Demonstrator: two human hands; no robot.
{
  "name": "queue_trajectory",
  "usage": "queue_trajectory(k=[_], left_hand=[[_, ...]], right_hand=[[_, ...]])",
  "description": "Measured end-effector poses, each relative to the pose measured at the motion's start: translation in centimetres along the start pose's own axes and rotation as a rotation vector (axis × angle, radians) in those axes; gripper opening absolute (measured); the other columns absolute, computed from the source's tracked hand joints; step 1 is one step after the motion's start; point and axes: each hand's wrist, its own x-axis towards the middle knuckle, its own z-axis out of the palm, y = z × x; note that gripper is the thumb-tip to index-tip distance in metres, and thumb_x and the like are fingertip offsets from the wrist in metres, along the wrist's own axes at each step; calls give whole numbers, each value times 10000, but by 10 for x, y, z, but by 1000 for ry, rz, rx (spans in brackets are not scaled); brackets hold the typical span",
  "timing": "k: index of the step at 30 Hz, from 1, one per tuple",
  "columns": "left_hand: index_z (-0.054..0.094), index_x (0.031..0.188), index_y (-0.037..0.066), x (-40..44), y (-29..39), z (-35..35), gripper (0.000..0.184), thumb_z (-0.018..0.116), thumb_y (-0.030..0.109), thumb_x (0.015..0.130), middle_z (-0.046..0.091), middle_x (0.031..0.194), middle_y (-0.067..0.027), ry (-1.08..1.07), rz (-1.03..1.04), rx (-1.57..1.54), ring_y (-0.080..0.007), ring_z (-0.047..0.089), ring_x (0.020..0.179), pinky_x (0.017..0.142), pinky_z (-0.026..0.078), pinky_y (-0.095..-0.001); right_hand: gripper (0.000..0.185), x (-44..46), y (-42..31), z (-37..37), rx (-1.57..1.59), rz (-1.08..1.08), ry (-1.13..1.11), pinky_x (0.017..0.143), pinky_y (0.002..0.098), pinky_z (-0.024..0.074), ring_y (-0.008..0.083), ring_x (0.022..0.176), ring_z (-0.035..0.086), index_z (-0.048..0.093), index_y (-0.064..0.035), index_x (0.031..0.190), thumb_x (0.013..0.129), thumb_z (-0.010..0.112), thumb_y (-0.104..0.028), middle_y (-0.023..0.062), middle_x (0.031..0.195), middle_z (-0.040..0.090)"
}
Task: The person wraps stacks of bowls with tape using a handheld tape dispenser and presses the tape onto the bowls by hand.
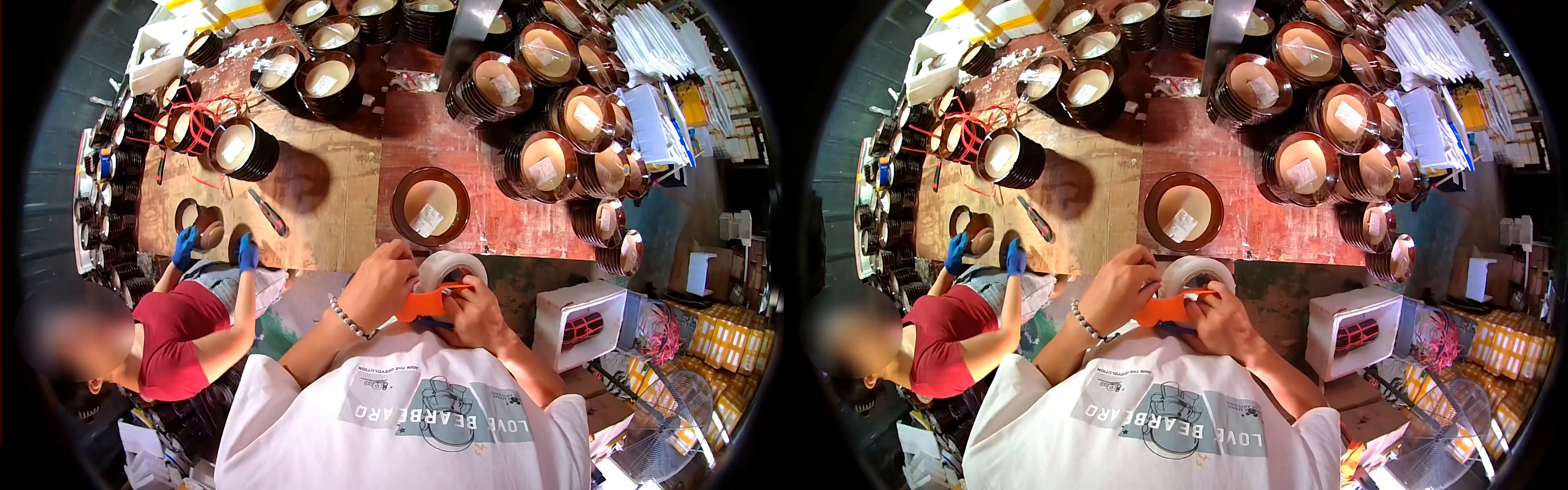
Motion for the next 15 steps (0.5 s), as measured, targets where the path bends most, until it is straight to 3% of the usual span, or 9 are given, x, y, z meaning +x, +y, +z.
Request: queue_trajectory(k=[5,8,10,13,14,15], left_hand=[[708,848,-19,13,-2,-8,94,742,59,807,648,924,-133,-42,18,-69,-341,655,865,775,535,-416],[704,854,-15,24,-1,-37,86,735,44,799,645,877,-134,-214,30,-195,-328,657,845,756,528,-395],[691,843,-17,31,-1,-60,100,721,75,815,654,878,-132,-468,48,-346,-319,657,842,756,518,-402],[691,839,-14,45,-15,-64,108,726,87,821,654,887,-141,-418,64,-399,-309,657,848,738,513,-379],[690,880,-6,51,-19,-65,94,713,85,867,656,871,-102,-375,108,-377,-238,657,825,721,503,-344],[690,880,-6,56,-26,-63,94,713,85,867,656,871,-102,-371,112,-375,-238,657,825,721,503,-344]], right_hand=[[493,1,3,-1,34,35,15,1045,419,435,287,854,674,670,42,1027,736,813,-329,152,860,703],[500,0,5,-7,108,55,-17,1070,425,420,311,950,678,679,25,1052,735,817,-335,148,894,709],[520,1,3,-16,245,199,-42,1101,441,398,325,1083,658,686,2,1088,728,824,-347,149,967,721],[560,-9,22,-15,363,156,-134,1135,454,366,335,1192,619,685,-28,1161,731,820,-361,148,1063,725],[609,-8,24,-19,432,133,-187,1148,460,348,345,1223,605,676,-29,1221,727,815,-357,166,1126,717],[609,-7,26,-20,427,130,-186,1148,460,348,345,1223,605,676,-29,1221,727,815,-357,166,1126,717]])
